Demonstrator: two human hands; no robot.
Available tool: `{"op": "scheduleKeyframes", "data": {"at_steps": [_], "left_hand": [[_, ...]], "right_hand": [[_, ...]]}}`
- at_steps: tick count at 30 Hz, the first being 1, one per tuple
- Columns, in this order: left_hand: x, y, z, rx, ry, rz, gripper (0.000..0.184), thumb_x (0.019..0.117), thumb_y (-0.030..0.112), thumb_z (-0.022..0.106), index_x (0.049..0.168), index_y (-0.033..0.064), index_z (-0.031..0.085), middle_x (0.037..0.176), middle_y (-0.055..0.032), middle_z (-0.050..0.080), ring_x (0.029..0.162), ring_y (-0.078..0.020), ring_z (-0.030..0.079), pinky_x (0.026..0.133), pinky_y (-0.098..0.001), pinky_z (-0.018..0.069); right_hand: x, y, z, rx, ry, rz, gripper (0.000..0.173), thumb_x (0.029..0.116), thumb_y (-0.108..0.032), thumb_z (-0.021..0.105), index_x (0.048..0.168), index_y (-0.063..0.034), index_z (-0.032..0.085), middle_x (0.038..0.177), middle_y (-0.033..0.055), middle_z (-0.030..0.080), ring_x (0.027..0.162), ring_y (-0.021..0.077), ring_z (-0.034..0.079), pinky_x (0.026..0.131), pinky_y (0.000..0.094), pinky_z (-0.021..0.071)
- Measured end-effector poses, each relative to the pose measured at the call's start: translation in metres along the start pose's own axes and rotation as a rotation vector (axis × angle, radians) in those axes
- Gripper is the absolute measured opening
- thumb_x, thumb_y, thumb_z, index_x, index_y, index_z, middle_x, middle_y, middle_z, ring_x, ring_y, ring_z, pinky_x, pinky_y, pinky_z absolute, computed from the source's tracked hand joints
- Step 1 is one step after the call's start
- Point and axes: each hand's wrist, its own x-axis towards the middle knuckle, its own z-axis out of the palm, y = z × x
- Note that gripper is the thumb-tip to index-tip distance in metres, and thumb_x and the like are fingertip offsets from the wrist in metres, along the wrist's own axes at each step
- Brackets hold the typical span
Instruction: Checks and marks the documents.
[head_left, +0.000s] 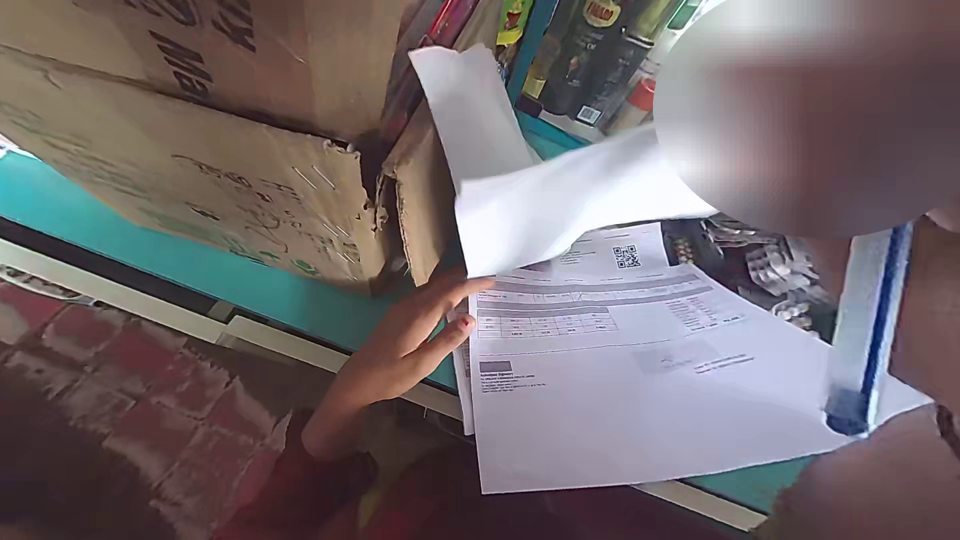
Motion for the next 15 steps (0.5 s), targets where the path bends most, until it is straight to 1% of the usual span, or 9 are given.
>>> {"op": "scheduleKeyframes", "data": {"at_steps": [1, 2, 3, 5, 6, 8, 10, 12, 15], "left_hand": [[0.001, 0.000, 0.000, 0.001, -0.003, -0.012, 0.047, 0.1070, 0.030, 0.042, 0.146, 0.0057, 0.053, 0.145, -0.0067, 0.057, 0.134, -0.0125, 0.052, 0.112, -0.0339, 0.0447], [0.001, 0.000, -0.001, -0.001, 0.001, -0.020, 0.047, 0.1070, 0.029, 0.042, 0.146, 0.0050, 0.052, 0.146, -0.0067, 0.056, 0.134, -0.0127, 0.052, 0.112, -0.0343, 0.0439], [0.000, 0.000, 0.000, 0.003, 0.014, -0.022, 0.045, 0.1065, 0.028, 0.043, 0.143, 0.0042, 0.055, 0.144, -0.0071, 0.057, 0.133, -0.0125, 0.052, 0.111, -0.0336, 0.0442], [-0.001, -0.002, 0.000, 0.026, 0.047, 0.009, 0.035, 0.1048, 0.025, 0.048, 0.124, 0.0018, 0.065, 0.134, -0.0083, 0.062, 0.132, -0.0108, 0.053, 0.111, -0.0302, 0.0449], [-0.001, -0.004, 0.001, 0.036, 0.058, 0.030, 0.031, 0.1035, 0.023, 0.050, 0.118, 0.0007, 0.066, 0.129, -0.0090, 0.064, 0.129, -0.0107, 0.055, 0.108, -0.0295, 0.0466], [-0.002, -0.007, 0.002, 0.074, 0.091, 0.058, 0.031, 0.1001, 0.019, 0.055, 0.119, -0.0037, 0.066, 0.126, -0.0125, 0.065, 0.125, -0.0120, 0.058, 0.105, -0.0298, 0.0493], [-0.001, -0.006, 0.005, 0.173, 0.157, 0.034, 0.023, 0.0950, 0.012, 0.059, 0.113, -0.0005, 0.065, 0.120, -0.0112, 0.067, 0.119, -0.0114, 0.061, 0.101, -0.0287, 0.0509], [0.000, -0.003, 0.008, 0.286, 0.209, -0.001, 0.029, 0.0901, 0.005, 0.061, 0.118, 0.0030, 0.065, 0.117, -0.0096, 0.069, 0.112, -0.0148, 0.064, 0.097, -0.0340, 0.0533], [0.004, 0.002, 0.015, 0.511, 0.187, -0.033, 0.044, 0.0900, 0.002, 0.060, 0.133, 0.0104, 0.065, 0.121, -0.0093, 0.071, 0.104, -0.0276, 0.070, 0.083, -0.0498, 0.0571]], "right_hand": [[-0.003, -0.001, 0.001, 0.010, 0.026, -0.014, 0.042, 0.1059, -0.035, 0.052, 0.138, -0.0090, 0.058, 0.128, 0.0079, 0.066, 0.117, 0.0093, 0.063, 0.096, 0.0297, 0.0518], [-0.009, -0.002, 0.002, -0.002, 0.051, -0.010, 0.043, 0.1055, -0.034, 0.053, 0.140, -0.0076, 0.057, 0.127, 0.0097, 0.066, 0.114, 0.0111, 0.063, 0.094, 0.0309, 0.0518], [-0.019, -0.003, 0.001, -0.031, 0.053, 0.012, 0.044, 0.1055, -0.034, 0.053, 0.140, -0.0068, 0.057, 0.126, 0.0106, 0.066, 0.113, 0.0122, 0.065, 0.092, 0.0311, 0.0528], [-0.044, -0.002, -0.004, -0.055, 0.029, 0.031, 0.041, 0.1047, -0.033, 0.054, 0.131, -0.0027, 0.060, 0.110, 0.0132, 0.067, 0.095, 0.0152, 0.065, 0.078, 0.0330, 0.0527], [-0.060, -0.002, -0.009, -0.034, -0.029, 0.058, 0.040, 0.1053, -0.034, 0.053, 0.127, -0.0015, 0.062, 0.109, 0.0149, 0.068, 0.095, 0.0159, 0.066, 0.080, 0.0335, 0.0532], [-0.089, -0.009, -0.019, 0.032, -0.138, 0.113, 0.042, 0.1057, -0.038, 0.054, 0.117, 0.0003, 0.068, 0.103, 0.0176, 0.073, 0.094, 0.0161, 0.068, 0.081, 0.0327, 0.0538], [-0.107, -0.027, -0.026, 0.105, -0.253, 0.123, 0.044, 0.1076, -0.037, 0.052, 0.112, 0.0039, 0.066, 0.102, 0.0237, 0.072, 0.095, 0.0221, 0.069, 0.082, 0.0316, 0.0522], [-0.124, -0.038, -0.026, 0.161, -0.287, 0.107, 0.042, 0.1090, -0.031, 0.050, 0.109, 0.0075, 0.066, 0.105, 0.0298, 0.072, 0.098, 0.0290, 0.072, 0.084, 0.0326, 0.0551], [-0.156, -0.036, -0.018, 0.210, -0.204, 0.162, 0.043, 0.1106, -0.029, 0.044, 0.107, 0.0076, 0.066, 0.103, 0.0291, 0.073, 0.093, 0.0285, 0.073, 0.081, 0.0324, 0.0558]]}}
